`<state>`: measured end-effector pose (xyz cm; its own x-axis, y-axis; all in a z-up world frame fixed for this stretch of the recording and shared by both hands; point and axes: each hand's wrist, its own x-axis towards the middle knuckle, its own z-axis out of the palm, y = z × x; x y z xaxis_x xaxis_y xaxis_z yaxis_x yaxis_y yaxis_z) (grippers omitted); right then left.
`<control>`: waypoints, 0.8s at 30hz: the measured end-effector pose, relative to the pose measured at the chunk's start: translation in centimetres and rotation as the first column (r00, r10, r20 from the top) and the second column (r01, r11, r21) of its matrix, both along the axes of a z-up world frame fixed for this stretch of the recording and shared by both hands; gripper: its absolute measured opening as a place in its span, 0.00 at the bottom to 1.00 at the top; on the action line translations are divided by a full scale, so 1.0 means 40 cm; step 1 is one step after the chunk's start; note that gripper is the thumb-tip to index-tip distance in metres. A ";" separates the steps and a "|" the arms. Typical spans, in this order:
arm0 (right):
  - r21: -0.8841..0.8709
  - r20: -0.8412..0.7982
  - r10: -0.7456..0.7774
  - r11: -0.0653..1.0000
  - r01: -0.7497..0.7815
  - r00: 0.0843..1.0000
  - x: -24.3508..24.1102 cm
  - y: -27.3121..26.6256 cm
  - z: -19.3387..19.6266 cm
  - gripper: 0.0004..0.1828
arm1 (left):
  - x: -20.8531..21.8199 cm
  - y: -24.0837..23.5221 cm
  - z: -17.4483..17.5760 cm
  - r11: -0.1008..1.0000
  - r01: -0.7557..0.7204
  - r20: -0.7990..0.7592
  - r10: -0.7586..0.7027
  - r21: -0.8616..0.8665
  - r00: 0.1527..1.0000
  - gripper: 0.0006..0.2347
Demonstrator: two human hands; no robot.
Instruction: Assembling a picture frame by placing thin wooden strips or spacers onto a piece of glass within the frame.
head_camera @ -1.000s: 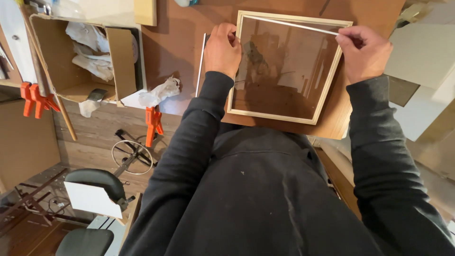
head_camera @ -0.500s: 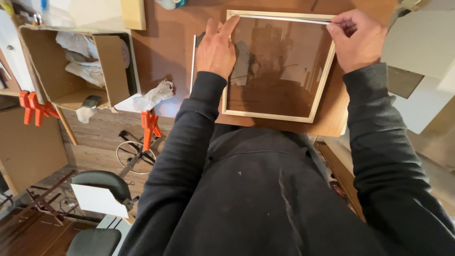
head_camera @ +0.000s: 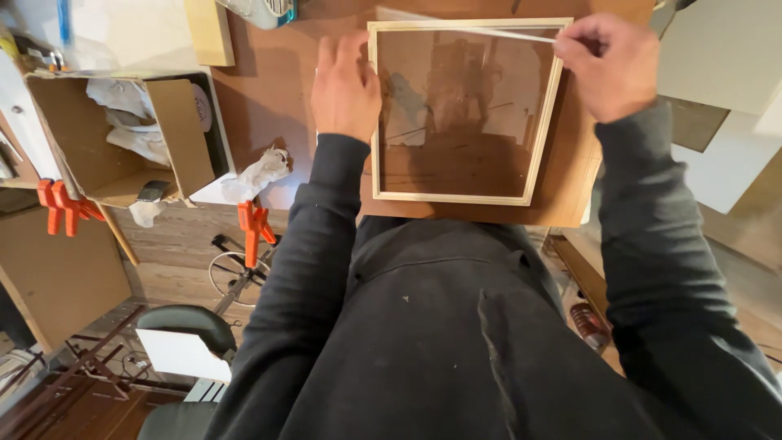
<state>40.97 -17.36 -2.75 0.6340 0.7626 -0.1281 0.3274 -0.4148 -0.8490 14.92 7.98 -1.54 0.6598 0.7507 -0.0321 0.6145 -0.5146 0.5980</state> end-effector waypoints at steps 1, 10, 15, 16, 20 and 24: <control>0.015 -0.126 -0.015 1.000 0.017 0.992 0.010 -0.014 0.003 0.05 | 0.000 0.000 0.011 0.996 -0.070 0.015 0.071 -0.059 0.997 0.12; 0.187 -0.963 0.247 0.897 0.401 -0.103 -0.215 -0.021 0.008 0.12 | 0.084 -0.166 0.159 0.788 0.388 0.572 -0.057 -0.477 0.818 0.10; 0.184 -0.965 0.243 0.898 0.400 -0.101 -0.321 0.043 0.051 0.14 | 0.115 -0.193 0.177 0.672 0.367 0.442 -0.065 -0.643 0.895 0.06; 0.163 -0.973 0.215 0.901 0.403 -0.088 -0.327 0.061 0.084 0.19 | 0.113 -0.194 0.177 0.740 0.342 0.420 -0.089 -0.579 0.903 0.04; 0.281 -0.934 0.206 0.928 0.246 0.290 -0.254 0.008 0.096 0.22 | 0.075 -0.125 0.188 0.852 0.419 0.326 -0.317 -0.315 0.891 0.04; 0.431 -0.777 0.179 0.850 0.303 0.603 -0.185 -0.056 0.084 0.15 | 0.045 -0.069 0.199 0.838 0.454 -0.065 -0.457 0.302 0.887 0.01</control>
